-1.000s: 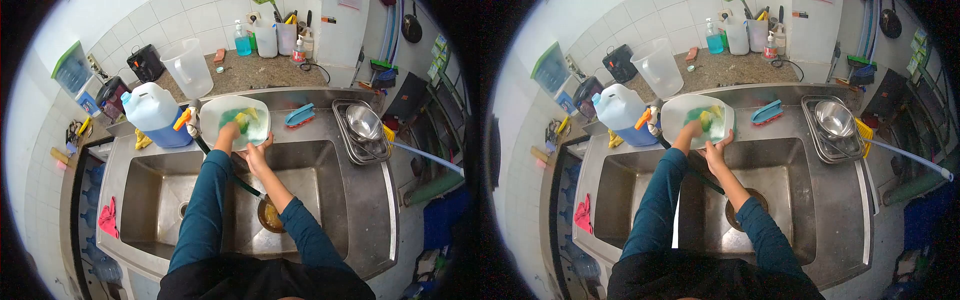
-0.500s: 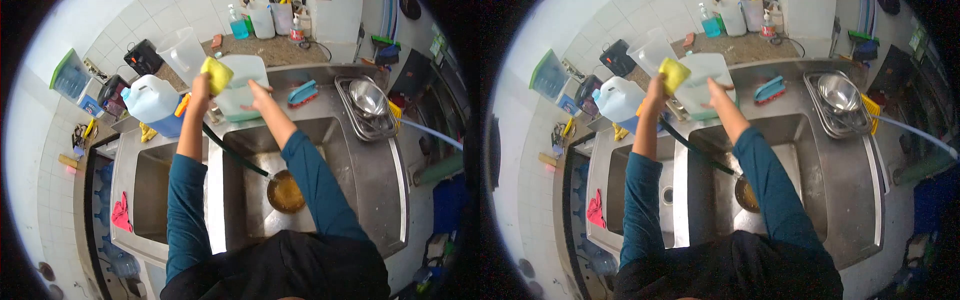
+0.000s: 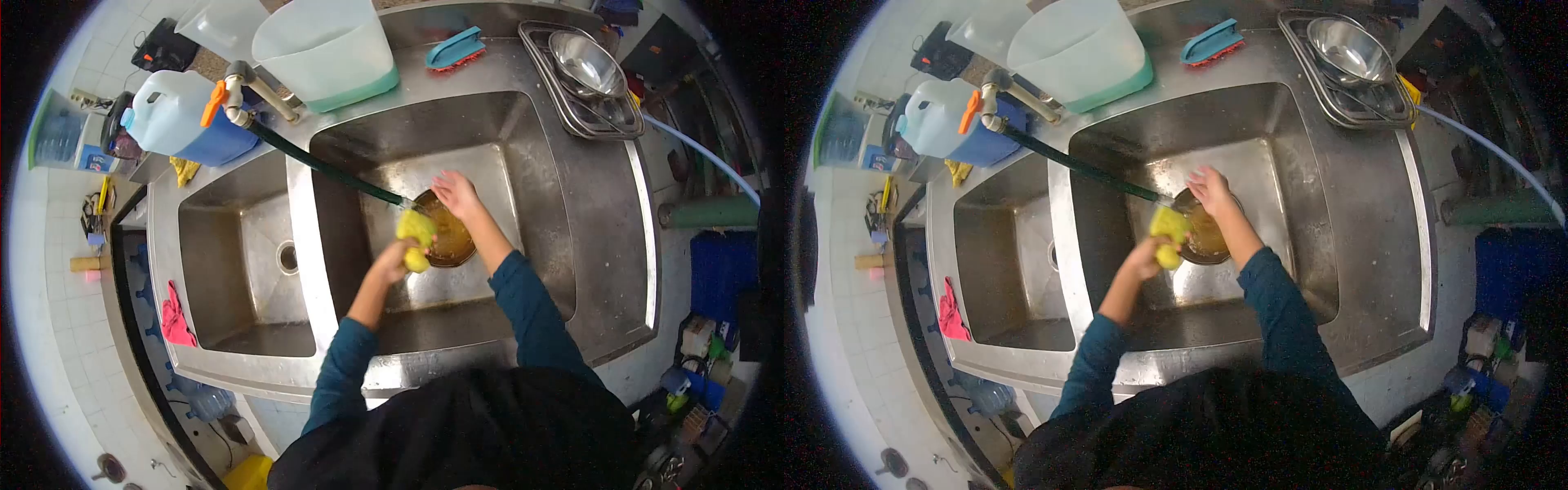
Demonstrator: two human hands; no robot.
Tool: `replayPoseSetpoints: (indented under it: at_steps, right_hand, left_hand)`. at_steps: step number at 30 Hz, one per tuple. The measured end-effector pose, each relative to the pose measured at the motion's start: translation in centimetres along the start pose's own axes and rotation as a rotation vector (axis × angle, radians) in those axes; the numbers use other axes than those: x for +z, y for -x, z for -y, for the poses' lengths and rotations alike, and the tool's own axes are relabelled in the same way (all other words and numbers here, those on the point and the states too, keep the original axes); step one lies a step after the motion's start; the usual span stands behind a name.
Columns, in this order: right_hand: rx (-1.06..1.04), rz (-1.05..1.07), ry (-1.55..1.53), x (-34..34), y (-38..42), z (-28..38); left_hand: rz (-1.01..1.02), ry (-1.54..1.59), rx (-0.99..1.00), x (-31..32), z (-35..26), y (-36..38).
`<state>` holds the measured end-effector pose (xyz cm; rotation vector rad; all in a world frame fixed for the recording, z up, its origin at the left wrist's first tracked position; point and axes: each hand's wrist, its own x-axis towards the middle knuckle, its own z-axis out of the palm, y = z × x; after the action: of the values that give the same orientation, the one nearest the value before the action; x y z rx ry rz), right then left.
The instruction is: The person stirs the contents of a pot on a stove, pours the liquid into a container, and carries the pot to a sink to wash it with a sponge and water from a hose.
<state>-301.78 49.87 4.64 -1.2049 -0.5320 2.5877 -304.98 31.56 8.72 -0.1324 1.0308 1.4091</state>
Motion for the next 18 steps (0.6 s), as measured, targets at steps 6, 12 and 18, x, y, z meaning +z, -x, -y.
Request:
replayPoseSetpoints:
  at_steps: [6,12,18]
  right_hand:
    - [0.029,-0.201,0.082,-7.8,4.4,-2.1]
    - [-0.062,-0.245,0.105,-9.8,6.1,-0.6]
    - [-0.102,-0.255,-0.012,-10.6,7.5,-0.3]
  left_hand:
    - [-0.526,-0.471,0.439,-5.7,4.7,-13.6]
    - [-0.495,-2.14,0.188,-3.5,5.2,-12.9]
    - [0.044,-2.036,-0.071,-1.0,9.3,-14.7]
